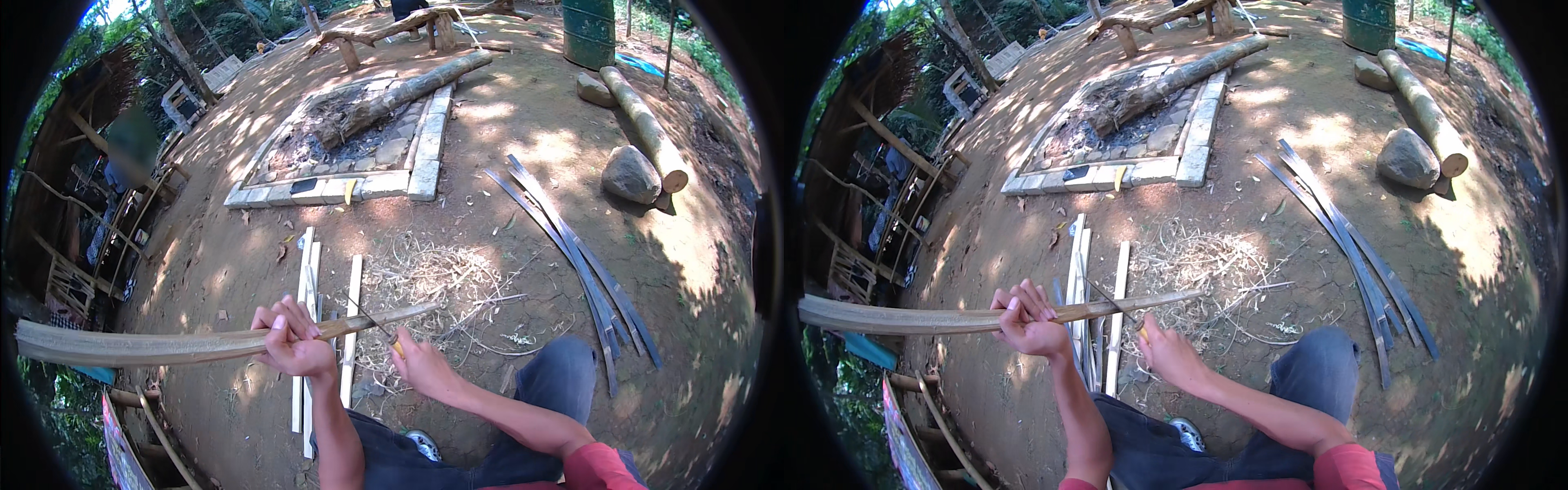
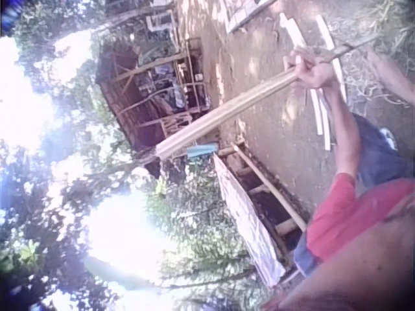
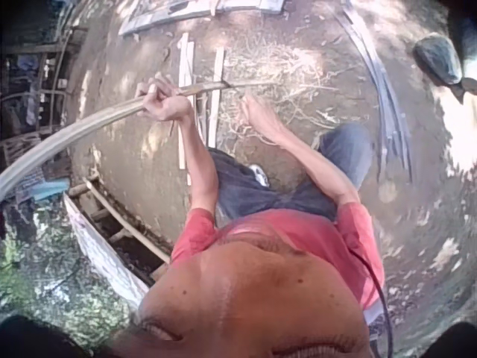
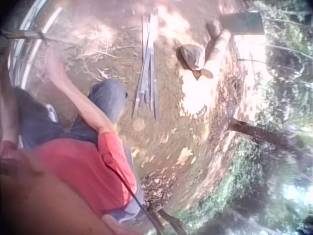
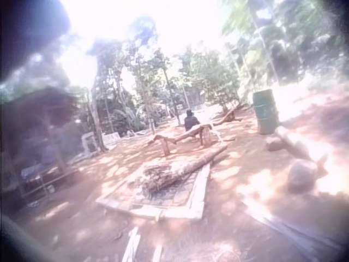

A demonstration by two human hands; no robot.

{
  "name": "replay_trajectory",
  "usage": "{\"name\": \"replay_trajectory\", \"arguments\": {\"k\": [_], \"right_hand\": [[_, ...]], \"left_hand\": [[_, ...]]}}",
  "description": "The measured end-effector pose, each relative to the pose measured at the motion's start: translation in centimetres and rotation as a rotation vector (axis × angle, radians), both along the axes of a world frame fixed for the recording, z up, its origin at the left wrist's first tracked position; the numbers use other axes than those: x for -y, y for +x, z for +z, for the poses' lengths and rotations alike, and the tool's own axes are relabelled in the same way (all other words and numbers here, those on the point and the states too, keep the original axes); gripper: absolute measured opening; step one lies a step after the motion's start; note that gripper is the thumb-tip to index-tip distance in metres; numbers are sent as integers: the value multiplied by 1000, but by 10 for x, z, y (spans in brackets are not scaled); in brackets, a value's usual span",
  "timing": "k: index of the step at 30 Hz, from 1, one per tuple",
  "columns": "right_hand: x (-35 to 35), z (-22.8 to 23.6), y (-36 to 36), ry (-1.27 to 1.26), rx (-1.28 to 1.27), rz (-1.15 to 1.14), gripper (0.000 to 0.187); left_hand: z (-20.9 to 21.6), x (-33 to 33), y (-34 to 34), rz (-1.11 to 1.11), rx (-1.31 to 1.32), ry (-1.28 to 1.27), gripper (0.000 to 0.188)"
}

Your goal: The person shaves a long strip of wood using a knife while sitting, creating a pile of shavings on the ground.

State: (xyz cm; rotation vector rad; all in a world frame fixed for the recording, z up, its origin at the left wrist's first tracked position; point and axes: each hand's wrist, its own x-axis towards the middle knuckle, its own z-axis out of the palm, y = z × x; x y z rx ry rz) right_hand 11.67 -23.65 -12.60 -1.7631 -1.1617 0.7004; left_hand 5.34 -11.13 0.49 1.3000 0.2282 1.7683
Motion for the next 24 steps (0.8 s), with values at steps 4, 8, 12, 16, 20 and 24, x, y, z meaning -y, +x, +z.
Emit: {"name": "replay_trajectory", "arguments": {"k": [4, 8, 12, 16, 20, 24], "right_hand": [[-14, -15, 6, -82, 91, 2, 21], [1, 46, -4, -11, 56, 17, 25], [-3, 5, 0, -70, 99, -55, 27], [-5, 5, 3, -102, 165, -10, 26], [-1, 25, -14, -12, 89, -20, 26], [-17, -3, 6, -97, 130, -50, 26]], "left_hand": [[-3, -19, -11, 38, 68, -42, 23], [7, -7, -2, -16, 11, 25, 23], [-5, 2, -7, -39, 30, -18, 23], [-4, 1, -10, -19, 24, -21, 24], [-3, 7, -8, -54, 27, 2, 23], [-4, -17, -8, -37, 37, -4, 22]]}}
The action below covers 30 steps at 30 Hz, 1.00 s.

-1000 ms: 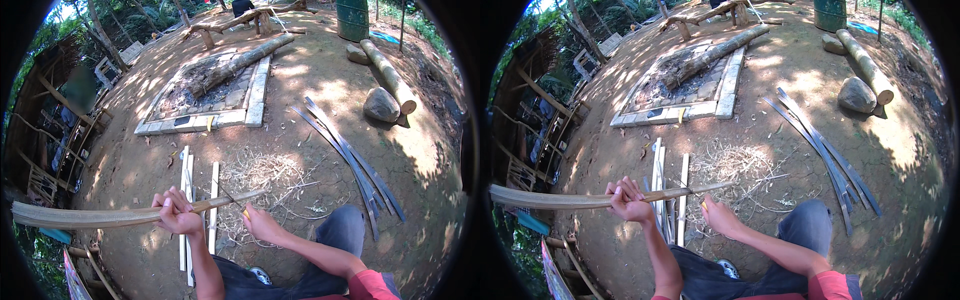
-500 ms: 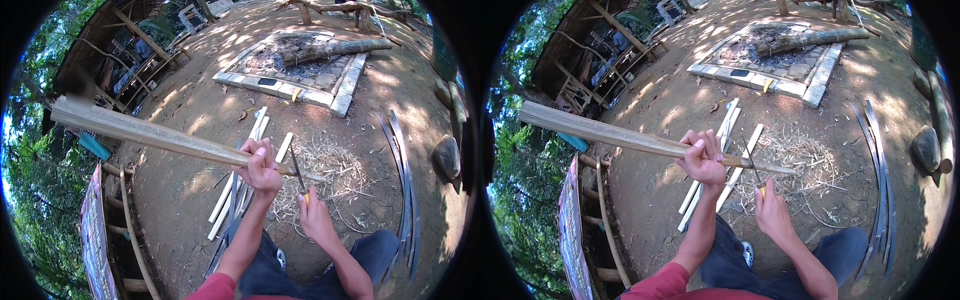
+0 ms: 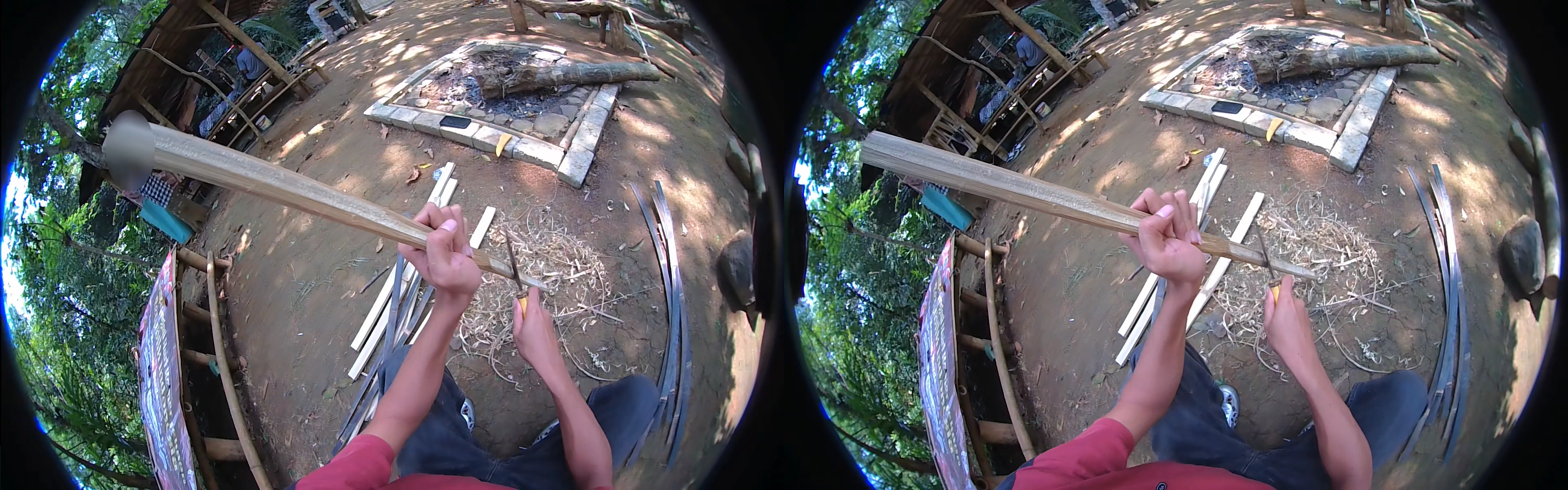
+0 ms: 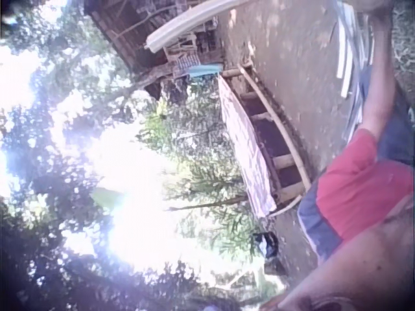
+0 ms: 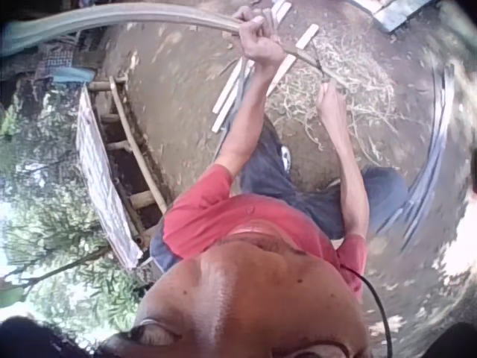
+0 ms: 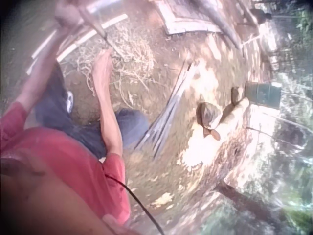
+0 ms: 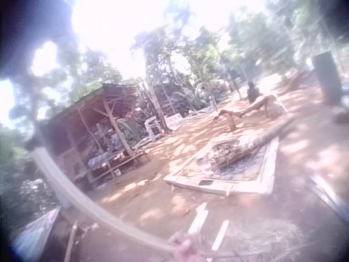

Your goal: The person shaves a long strip of wood using a knife while sitting, creating a pile of shavings on the ground.

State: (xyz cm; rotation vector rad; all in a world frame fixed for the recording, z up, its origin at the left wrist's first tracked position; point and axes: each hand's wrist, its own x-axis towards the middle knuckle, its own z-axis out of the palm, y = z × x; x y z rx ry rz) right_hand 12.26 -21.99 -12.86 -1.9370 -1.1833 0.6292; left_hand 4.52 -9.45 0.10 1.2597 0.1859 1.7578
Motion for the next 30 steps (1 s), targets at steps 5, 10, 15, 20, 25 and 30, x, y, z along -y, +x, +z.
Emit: {"name": "replay_trajectory", "arguments": {"k": [5, 10, 15, 20, 25, 30], "right_hand": [[8, 37, -15, -37, -75, 91, 27], [4, -5, -4, 88, -35, 59, 22], [14, 26, -9, 39, -85, 103, 23], [8, -28, 1, 87, 46, 0, 21], [12, 10, -11, 91, -101, 72, 24], [6, -19, -2, 67, -112, 20, 21]], "left_hand": [[-5, -2, -14, -26, -43, -11, 20], [-4, 7, -6, -29, -31, -32, 21], [-5, -1, -13, -1, -50, -19, 21], [-5, 5, -8, -26, -64, -10, 20], [-7, -2, -18, 19, -82, 9, 23], [-4, 8, -6, -42, -66, 19, 23]]}}
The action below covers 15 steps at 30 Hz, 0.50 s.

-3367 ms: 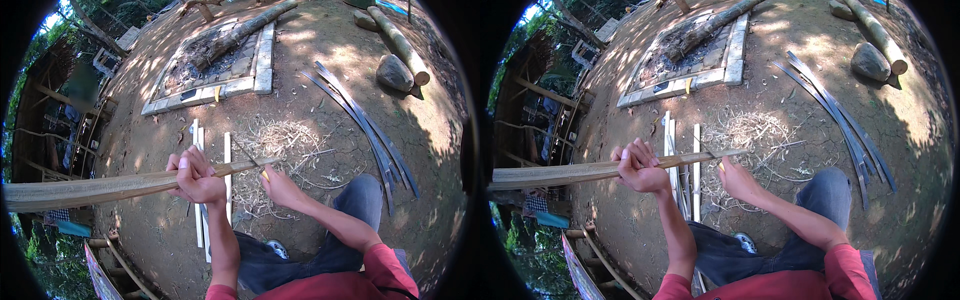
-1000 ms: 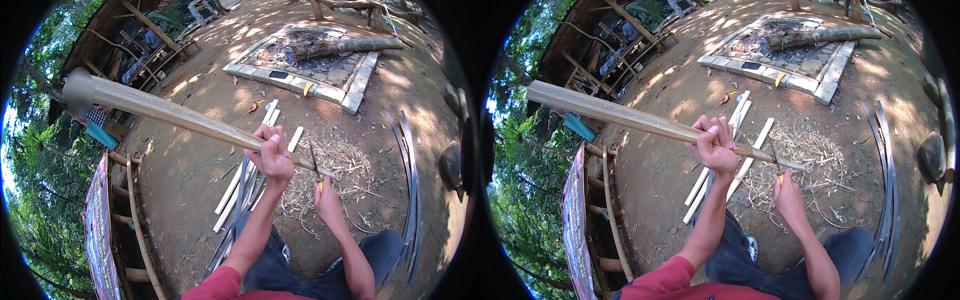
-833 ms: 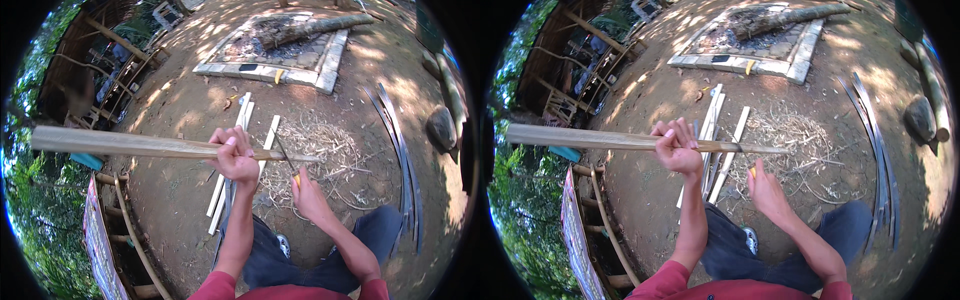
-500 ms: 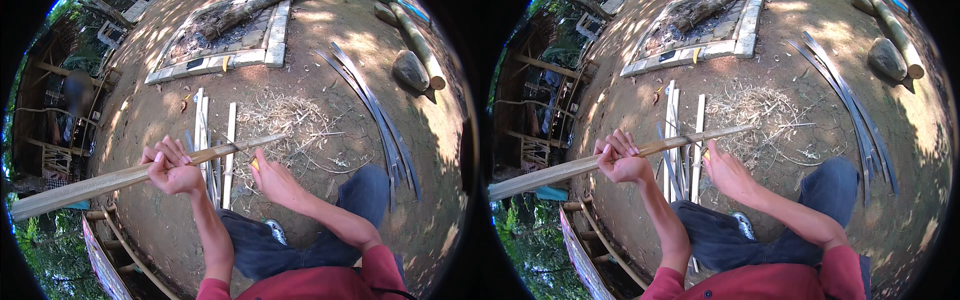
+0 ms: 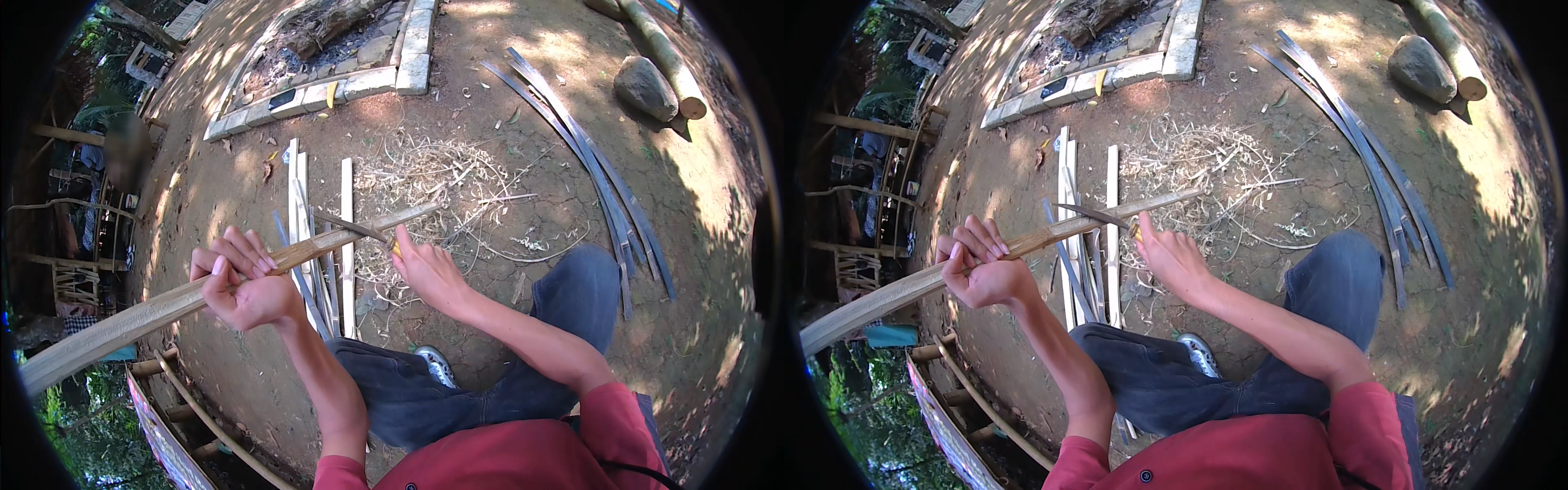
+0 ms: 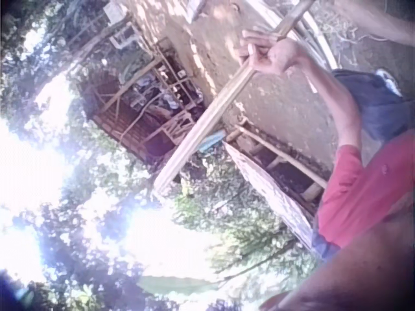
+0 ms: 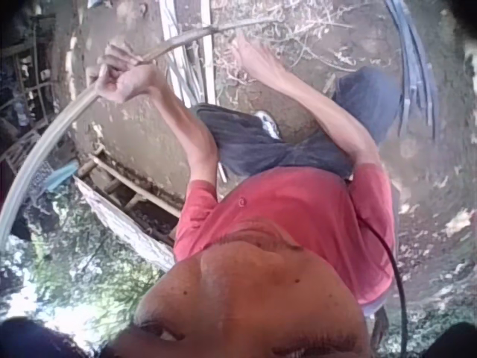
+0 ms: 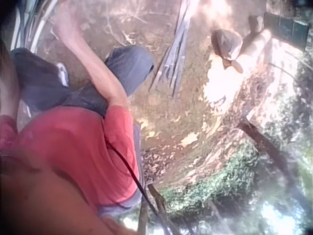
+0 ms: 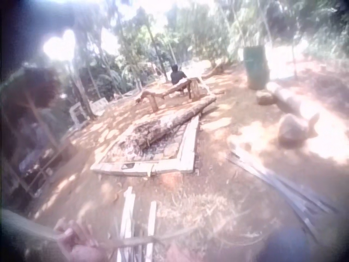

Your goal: The person shaves a long strip of wood using a knife while sitting, creating a pile of shavings on the ground.

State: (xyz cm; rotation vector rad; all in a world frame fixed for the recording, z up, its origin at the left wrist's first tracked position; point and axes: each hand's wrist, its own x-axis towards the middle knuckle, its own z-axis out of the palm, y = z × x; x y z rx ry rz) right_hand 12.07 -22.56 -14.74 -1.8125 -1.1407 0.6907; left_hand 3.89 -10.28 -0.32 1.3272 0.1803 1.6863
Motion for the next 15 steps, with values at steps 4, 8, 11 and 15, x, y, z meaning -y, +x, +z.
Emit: {"name": "replay_trajectory", "arguments": {"k": [4, 8, 11, 15], "right_hand": [[2, 14, 0, -72, -20, 8, 18], [14, 30, -15, 106, 114, -18, 17], [19, 41, -16, 66, 198, 25, 21], [7, -2, 1, -33, 115, -19, 20]], "left_hand": [[-1, -13, -10, 64, -27, -45, 22], [-1, -5, -10, 58, -37, -51, 23], [-2, 4, -5, 30, -53, -28, 22], [4, 9, 1, -23, -7, -23, 20]]}}
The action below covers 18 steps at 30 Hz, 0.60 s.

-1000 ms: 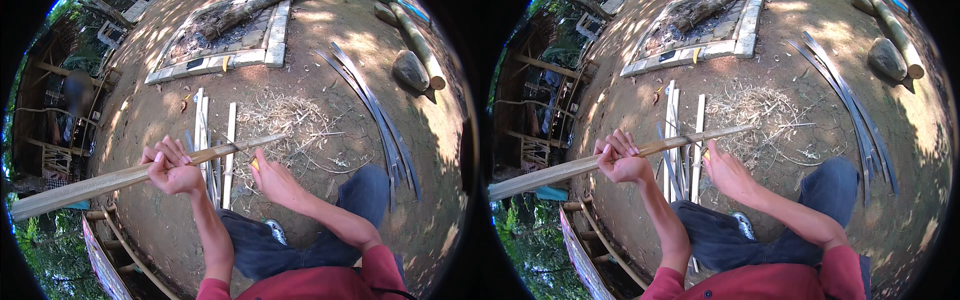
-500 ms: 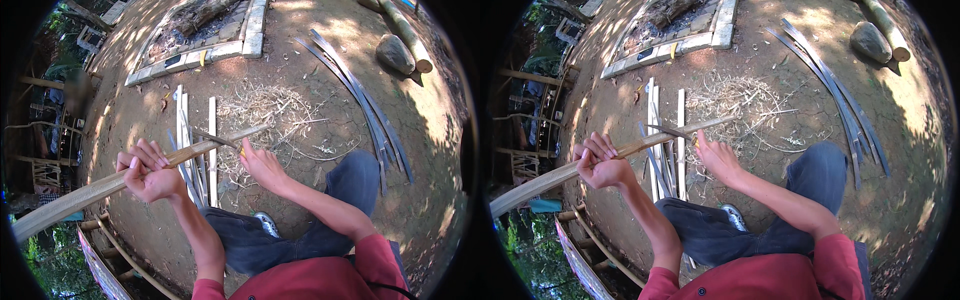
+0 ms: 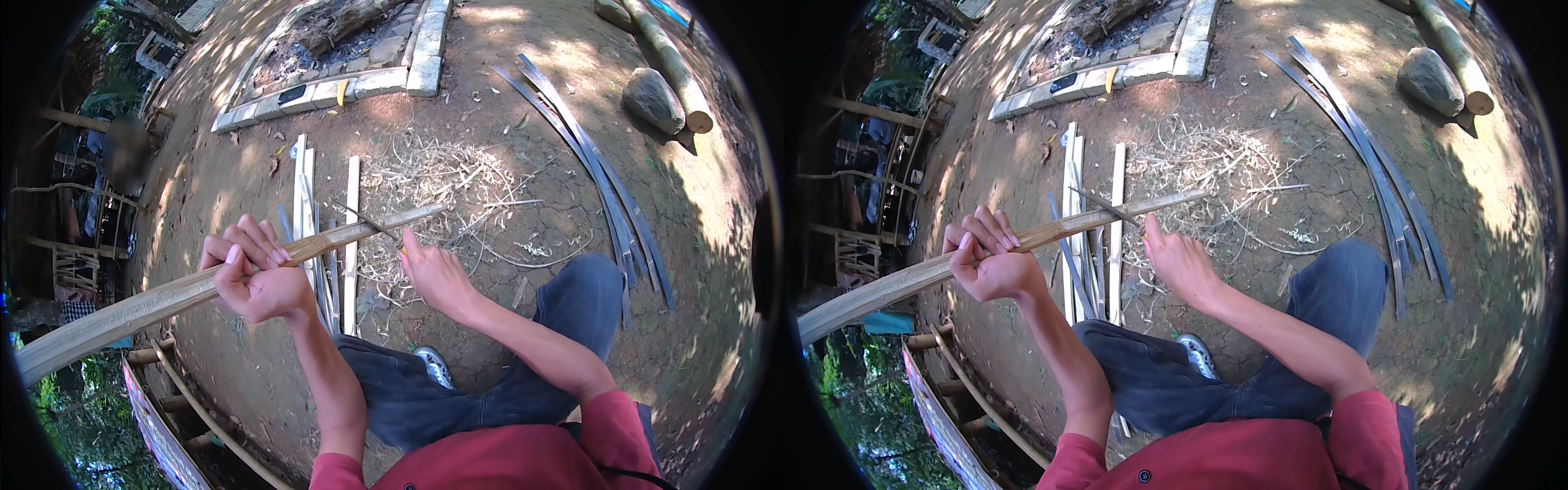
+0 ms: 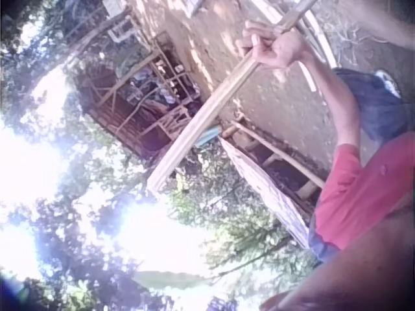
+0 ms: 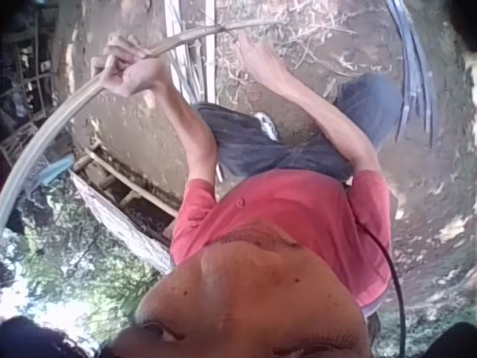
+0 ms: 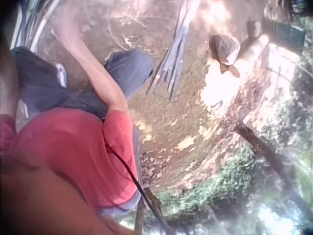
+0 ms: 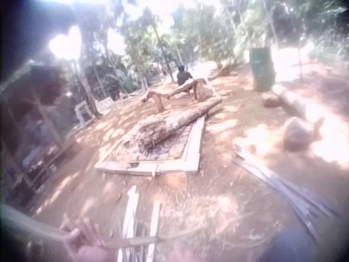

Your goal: The person shaves a long strip of wood using a knife while sitting, creating a pile of shavings on the ground.

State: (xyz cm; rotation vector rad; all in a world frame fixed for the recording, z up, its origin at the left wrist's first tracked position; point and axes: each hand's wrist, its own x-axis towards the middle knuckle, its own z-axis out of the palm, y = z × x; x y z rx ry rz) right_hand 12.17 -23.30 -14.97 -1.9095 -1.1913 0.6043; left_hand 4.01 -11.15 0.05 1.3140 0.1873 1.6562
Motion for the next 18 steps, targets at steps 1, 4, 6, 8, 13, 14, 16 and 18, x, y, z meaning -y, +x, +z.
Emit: {"name": "replay_trajectory", "arguments": {"k": [1, 4, 6, 8, 13, 14, 16, 18], "right_hand": [[-2, 4, -3, -8, -24, 3, 21], [1, 32, -11, 36, 0, 50, 19], [6, 40, -23, 103, 62, 74, 18], [0, 16, -15, 24, 61, 39, 16], [-7, 10, -13, -4, 16, 20, 18], [-3, 22, -15, -5, 16, 48, 18], [5, 24, -19, -47, 15, 43, 18], [-3, -12, -4, -126, 27, -38, 18]], "left_hand": [[0, -5, -2, 17, -2, -11, 20], [-3, -10, -6, 36, 2, -16, 20], [-2, -6, -4, 14, 10, -11, 20], [-6, -6, -5, 26, -11, -36, 21], [-5, -21, -15, 103, -6, -79, 22], [-4, -20, -15, 93, -4, -49, 21], [-6, -10, -11, 67, -16, -18, 18], [-8, -8, -6, 34, 6, -19, 19]]}}
